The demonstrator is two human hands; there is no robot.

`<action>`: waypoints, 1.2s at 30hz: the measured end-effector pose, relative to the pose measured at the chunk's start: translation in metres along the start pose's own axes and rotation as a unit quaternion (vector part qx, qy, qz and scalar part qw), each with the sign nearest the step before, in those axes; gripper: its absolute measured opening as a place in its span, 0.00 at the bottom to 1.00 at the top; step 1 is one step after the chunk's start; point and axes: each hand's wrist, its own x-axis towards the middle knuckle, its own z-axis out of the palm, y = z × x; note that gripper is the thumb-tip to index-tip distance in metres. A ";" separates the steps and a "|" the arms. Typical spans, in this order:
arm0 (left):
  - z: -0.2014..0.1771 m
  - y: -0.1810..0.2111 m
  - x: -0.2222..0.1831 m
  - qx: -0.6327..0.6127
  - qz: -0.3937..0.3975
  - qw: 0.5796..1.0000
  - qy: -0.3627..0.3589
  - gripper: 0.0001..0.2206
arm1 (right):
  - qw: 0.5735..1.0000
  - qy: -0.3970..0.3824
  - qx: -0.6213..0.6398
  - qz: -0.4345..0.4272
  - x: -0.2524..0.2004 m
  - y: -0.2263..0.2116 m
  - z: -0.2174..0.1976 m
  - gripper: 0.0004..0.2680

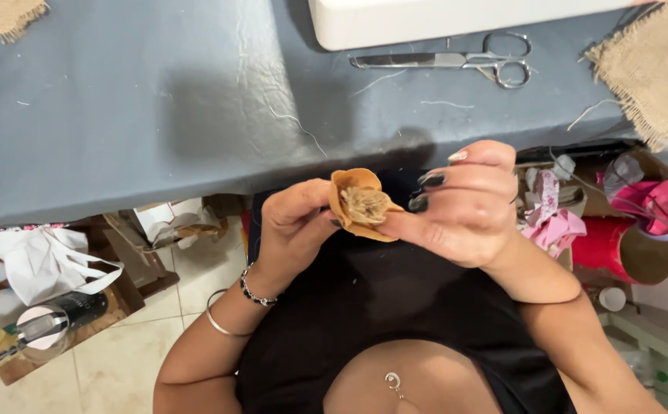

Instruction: Assembling decorative fabric flowers using glue and scissors

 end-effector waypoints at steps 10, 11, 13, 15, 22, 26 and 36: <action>-0.002 -0.008 -0.004 -0.035 -0.019 0.999 -0.014 0.10 | 1.000 -0.011 0.018 0.016 0.000 -0.003 0.003 0.05; -0.002 -0.009 -0.005 -0.039 -0.028 0.999 -0.016 0.11 | 0.999 -0.018 0.023 0.012 0.000 -0.004 0.002 0.05; -0.002 -0.012 -0.007 -0.042 -0.038 0.998 -0.017 0.12 | 0.999 -0.026 0.028 0.010 0.000 -0.007 -0.003 0.06; -0.002 -0.017 -0.009 0.011 0.000 1.000 0.005 0.13 | 0.998 -0.050 0.011 0.034 0.002 -0.010 -0.010 0.14; 0.009 0.002 -0.005 0.110 0.047 0.992 0.043 0.06 | 0.992 -0.068 0.001 0.102 0.001 -0.024 -0.006 0.20; 0.012 0.003 -0.004 0.167 0.082 0.982 0.046 0.05 | 0.988 -0.073 0.006 0.134 0.001 -0.028 -0.002 0.12; 0.011 0.000 -0.008 0.167 0.072 0.982 0.046 0.06 | 0.994 -0.060 0.034 0.085 0.004 -0.027 0.005 0.07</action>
